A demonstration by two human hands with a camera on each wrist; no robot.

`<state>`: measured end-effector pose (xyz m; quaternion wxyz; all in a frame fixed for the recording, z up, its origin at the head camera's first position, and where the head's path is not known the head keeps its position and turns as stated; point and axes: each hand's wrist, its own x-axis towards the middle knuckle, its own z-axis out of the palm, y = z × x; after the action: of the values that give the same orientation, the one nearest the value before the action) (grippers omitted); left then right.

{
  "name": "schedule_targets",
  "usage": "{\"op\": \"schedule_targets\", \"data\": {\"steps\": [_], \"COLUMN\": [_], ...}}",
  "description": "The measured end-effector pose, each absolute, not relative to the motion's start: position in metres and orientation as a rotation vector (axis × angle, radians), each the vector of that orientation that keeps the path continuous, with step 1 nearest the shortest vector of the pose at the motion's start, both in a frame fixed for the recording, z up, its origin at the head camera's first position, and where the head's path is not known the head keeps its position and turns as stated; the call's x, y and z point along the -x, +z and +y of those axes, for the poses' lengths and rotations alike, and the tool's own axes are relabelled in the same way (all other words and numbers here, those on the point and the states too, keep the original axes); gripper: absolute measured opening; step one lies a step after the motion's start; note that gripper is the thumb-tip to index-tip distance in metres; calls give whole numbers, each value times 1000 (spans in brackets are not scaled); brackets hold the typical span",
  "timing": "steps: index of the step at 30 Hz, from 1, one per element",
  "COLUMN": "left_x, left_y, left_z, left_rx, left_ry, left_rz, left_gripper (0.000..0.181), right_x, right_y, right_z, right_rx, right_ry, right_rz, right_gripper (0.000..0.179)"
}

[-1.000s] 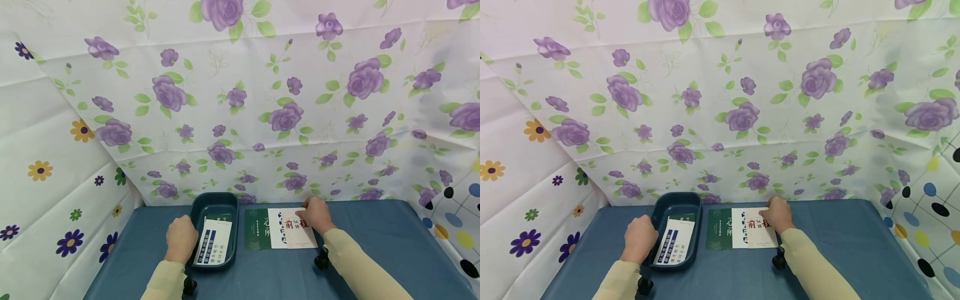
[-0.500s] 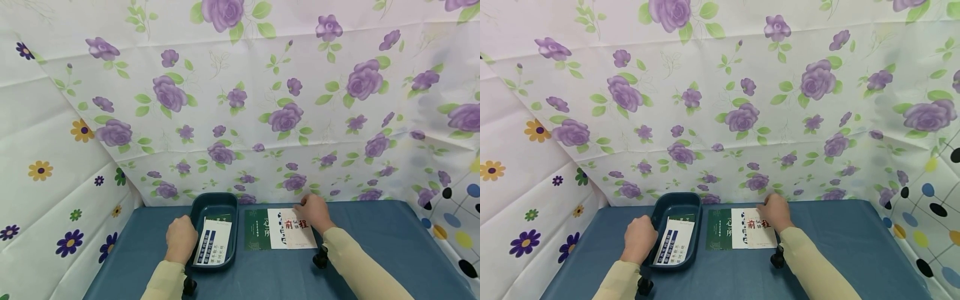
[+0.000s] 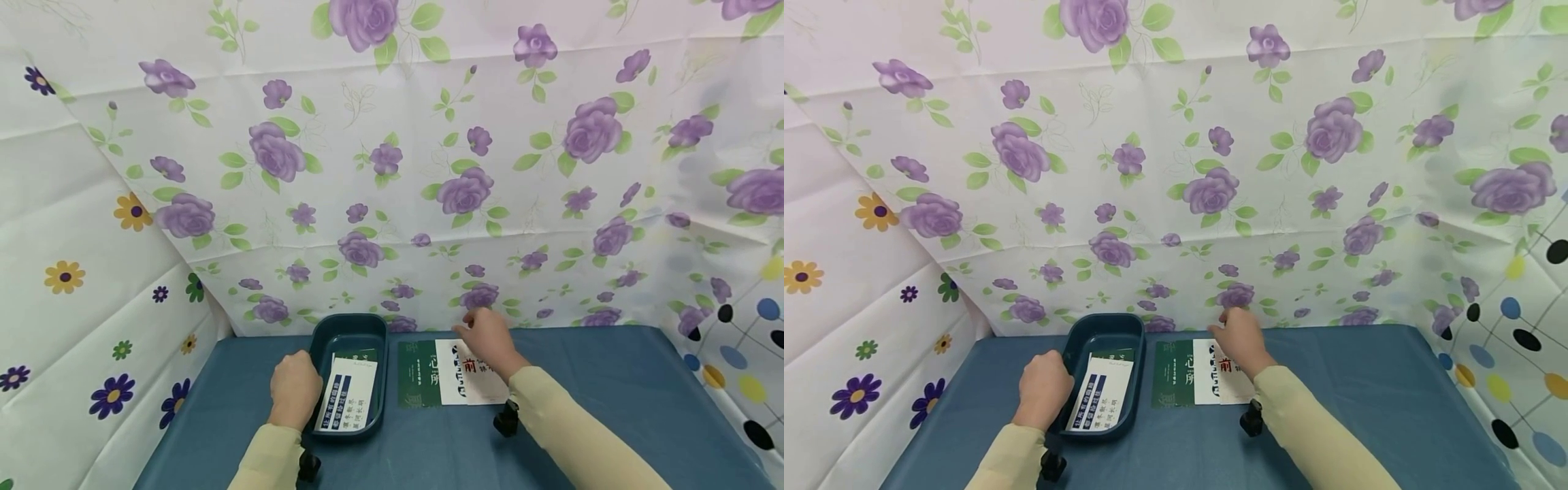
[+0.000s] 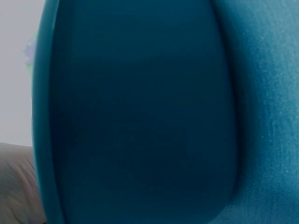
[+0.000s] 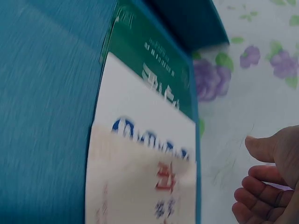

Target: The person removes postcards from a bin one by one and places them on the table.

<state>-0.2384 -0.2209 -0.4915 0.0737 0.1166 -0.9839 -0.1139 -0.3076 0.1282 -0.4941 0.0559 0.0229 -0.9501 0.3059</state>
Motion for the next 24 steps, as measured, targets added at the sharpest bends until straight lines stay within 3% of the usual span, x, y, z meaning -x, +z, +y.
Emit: {"op": "schedule_targets", "data": {"steps": [16, 24], "left_x": [238, 237], "left_y": [-490, -489], "left_z": [-222, -221], "left_rx": [-373, -361], "left_ry": [-373, -374], "left_rz": [-2976, -2970], "left_gripper": [10, 9], "right_x": [295, 285], "right_y": [-461, -458], "right_z": [40, -3], "right_rx": [-464, -664], "right_ry": [965, 801], "right_rz": [-2867, -2907], "right_gripper": [32, 42]}}
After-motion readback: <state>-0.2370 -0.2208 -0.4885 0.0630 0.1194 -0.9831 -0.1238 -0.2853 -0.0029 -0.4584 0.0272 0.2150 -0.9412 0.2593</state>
